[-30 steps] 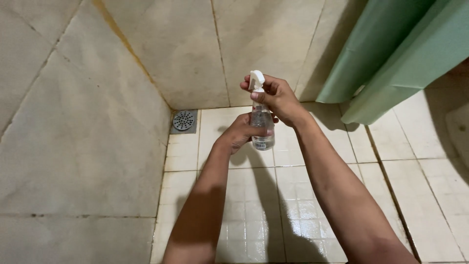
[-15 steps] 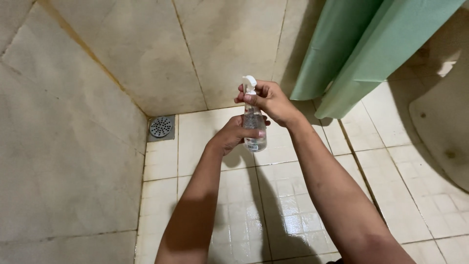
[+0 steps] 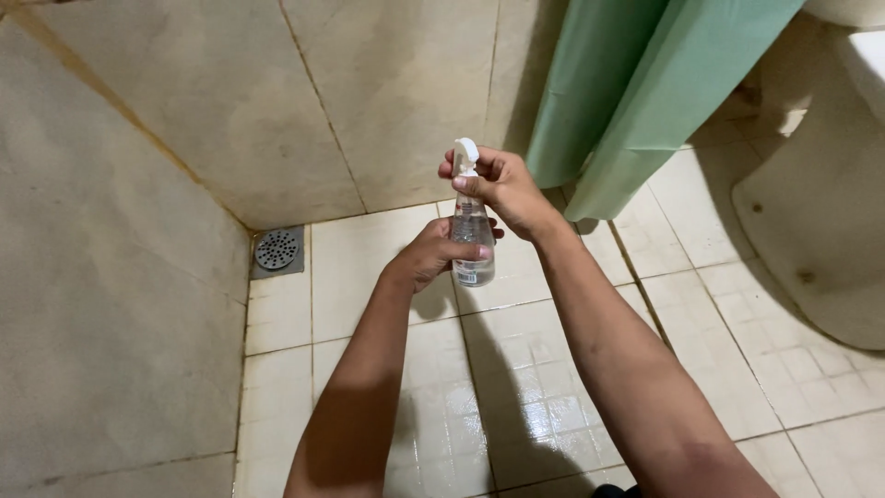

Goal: The person sprays a cleaning solution onto the shower walls and then scrubs the tiled surfaces with a green sponge. They focus on the lower wall sections and the shower ledge, repeatedly applying the cleaner and scrubbing the same areas.

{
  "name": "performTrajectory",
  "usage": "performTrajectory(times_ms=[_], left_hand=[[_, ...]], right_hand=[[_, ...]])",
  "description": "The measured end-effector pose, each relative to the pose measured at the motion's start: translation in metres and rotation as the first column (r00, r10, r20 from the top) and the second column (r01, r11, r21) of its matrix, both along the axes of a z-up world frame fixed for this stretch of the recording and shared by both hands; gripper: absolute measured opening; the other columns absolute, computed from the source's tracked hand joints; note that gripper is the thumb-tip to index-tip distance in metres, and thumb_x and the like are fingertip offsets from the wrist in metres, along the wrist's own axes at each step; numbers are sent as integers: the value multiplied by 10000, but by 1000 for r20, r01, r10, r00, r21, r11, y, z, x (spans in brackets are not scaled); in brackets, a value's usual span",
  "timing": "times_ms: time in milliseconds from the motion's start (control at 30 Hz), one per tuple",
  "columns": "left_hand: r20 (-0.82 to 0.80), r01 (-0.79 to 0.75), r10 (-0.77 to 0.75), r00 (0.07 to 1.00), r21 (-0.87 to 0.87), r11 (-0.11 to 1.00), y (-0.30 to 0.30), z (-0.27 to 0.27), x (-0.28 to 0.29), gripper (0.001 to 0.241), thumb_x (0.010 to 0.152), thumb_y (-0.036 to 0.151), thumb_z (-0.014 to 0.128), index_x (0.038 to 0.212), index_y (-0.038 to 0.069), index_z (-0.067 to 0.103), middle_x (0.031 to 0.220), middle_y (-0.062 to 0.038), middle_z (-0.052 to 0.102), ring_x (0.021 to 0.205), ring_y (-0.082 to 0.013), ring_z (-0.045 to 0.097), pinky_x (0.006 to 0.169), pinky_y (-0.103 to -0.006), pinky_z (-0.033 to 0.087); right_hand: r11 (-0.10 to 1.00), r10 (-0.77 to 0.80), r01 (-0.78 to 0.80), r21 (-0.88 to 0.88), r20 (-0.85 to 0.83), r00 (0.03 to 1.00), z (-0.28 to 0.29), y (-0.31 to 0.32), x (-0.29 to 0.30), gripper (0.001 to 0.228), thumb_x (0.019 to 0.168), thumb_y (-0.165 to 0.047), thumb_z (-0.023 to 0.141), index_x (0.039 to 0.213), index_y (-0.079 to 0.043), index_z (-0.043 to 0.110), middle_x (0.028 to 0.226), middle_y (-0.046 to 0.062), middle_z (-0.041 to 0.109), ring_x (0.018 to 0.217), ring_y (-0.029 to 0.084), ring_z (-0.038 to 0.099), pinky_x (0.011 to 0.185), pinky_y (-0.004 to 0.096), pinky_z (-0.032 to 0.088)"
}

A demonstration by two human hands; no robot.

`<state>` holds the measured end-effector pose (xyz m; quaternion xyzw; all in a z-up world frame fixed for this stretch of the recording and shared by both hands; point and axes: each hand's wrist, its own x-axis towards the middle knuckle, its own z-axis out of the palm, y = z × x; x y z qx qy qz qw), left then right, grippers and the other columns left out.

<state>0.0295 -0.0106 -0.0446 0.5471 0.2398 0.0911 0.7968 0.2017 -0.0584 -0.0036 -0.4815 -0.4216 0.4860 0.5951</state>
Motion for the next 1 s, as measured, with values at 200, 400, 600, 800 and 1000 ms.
performTrajectory(times_ms=[200, 400, 600, 800, 1000], left_hand=[[12, 11, -11, 1000, 3, 1000, -3, -1, 13, 551, 740, 135, 832, 1255, 34, 663, 1183, -73, 749, 1079, -186, 695, 1015, -368, 524], [9, 69, -69, 998, -30, 997, -10, -2, 29, 579, 752, 130, 830, 1287, 20, 638, 1217, -87, 742, 1102, -187, 696, 1028, -355, 517], [-52, 88, -94, 994, -112, 990, -23, -11, 45, 583, 739, 152, 836, 1272, 57, 621, 1214, -68, 748, 1111, -197, 696, 1003, -390, 542], [11, 101, -101, 995, -85, 991, -27, -27, 60, 598, 755, 148, 851, 1300, 37, 632, 1226, -80, 740, 1131, -197, 684, 1016, -375, 529], [-7, 129, -131, 991, -102, 986, -24, -32, 63, 597, 744, 167, 851, 1285, 56, 625, 1221, -69, 747, 1125, -204, 690, 1006, -396, 542]], right_hand=[[996, -43, 48, -79, 59, 997, -4, -8, 12, 348, 940, -169, 766, 1238, -6, 693, 1113, 114, 771, 983, 130, 709, 800, 294, 589], [997, -72, 73, -35, 24, 997, 13, -23, 18, 399, 866, -77, 747, 1258, -47, 679, 1219, 20, 745, 1012, 85, 673, 862, 271, 571], [992, -113, 114, -56, 16, 993, -14, -32, 42, 352, 897, -10, 743, 1245, -16, 694, 1175, 41, 741, 1025, 98, 672, 900, 273, 557], [994, -93, 98, -49, 93, 991, -22, -39, 60, 244, 933, -51, 741, 1169, 1, 708, 1073, 66, 753, 986, 133, 705, 900, 306, 591], [990, -117, 118, -84, 17, 993, -27, -40, 61, 254, 929, -48, 725, 1178, 1, 701, 1110, 73, 744, 1051, 145, 716, 979, 313, 595]])
